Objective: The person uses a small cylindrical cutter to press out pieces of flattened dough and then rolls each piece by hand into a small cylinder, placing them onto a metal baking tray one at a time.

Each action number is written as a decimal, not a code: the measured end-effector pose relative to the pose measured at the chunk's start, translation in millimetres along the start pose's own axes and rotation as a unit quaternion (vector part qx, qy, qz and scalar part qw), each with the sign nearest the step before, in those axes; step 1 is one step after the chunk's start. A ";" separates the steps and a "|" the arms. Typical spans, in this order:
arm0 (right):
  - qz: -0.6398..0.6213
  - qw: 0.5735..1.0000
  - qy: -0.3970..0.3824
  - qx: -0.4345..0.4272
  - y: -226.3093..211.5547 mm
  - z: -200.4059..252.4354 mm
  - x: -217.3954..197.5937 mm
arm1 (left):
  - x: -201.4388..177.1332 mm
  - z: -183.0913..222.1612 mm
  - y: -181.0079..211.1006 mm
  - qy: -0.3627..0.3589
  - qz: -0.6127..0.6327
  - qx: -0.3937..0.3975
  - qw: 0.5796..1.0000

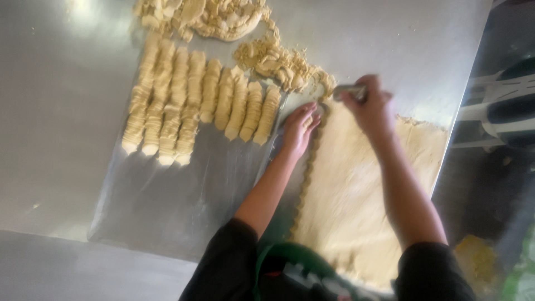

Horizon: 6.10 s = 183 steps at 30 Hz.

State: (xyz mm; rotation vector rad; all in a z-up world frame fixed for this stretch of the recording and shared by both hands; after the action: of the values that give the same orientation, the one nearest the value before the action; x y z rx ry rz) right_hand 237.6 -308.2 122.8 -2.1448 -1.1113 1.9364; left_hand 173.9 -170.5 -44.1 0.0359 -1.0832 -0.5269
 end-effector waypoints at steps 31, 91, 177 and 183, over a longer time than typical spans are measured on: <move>-0.246 0.941 -0.014 0.233 59.7 14.8 74.1 | 18.3 -26.2 2.7 -0.049 -0.302 0.040 0.951; -0.335 0.905 -0.223 0.141 -111.9 166.1 92.3 | -103.5 218.3 -5.5 0.051 -0.346 0.010 0.937; 0.022 0.998 -0.037 0.039 -166.0 310.0 -25.0 | -134.3 290.8 -134.6 -0.172 0.060 -0.144 0.973; 0.076 0.993 -0.074 -0.054 -154.5 333.2 29.6 | -152.8 305.8 -115.1 -0.114 0.000 -0.133 0.985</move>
State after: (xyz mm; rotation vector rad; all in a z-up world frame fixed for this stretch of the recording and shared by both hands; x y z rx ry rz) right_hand -130.0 -317.1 99.6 -2.2320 -1.1312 2.1801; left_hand -185.1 -137.6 -56.5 -0.2654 -1.2260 -0.6838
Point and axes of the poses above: each hand's wrist, its own z-axis away from the middle knuckle, its own x-axis out of the palm, y = z × x, the point moved 3 cm from there along -z, towards the middle knuckle, and after that the axes turned 14 degrees about -x, right-handed, at the moved point
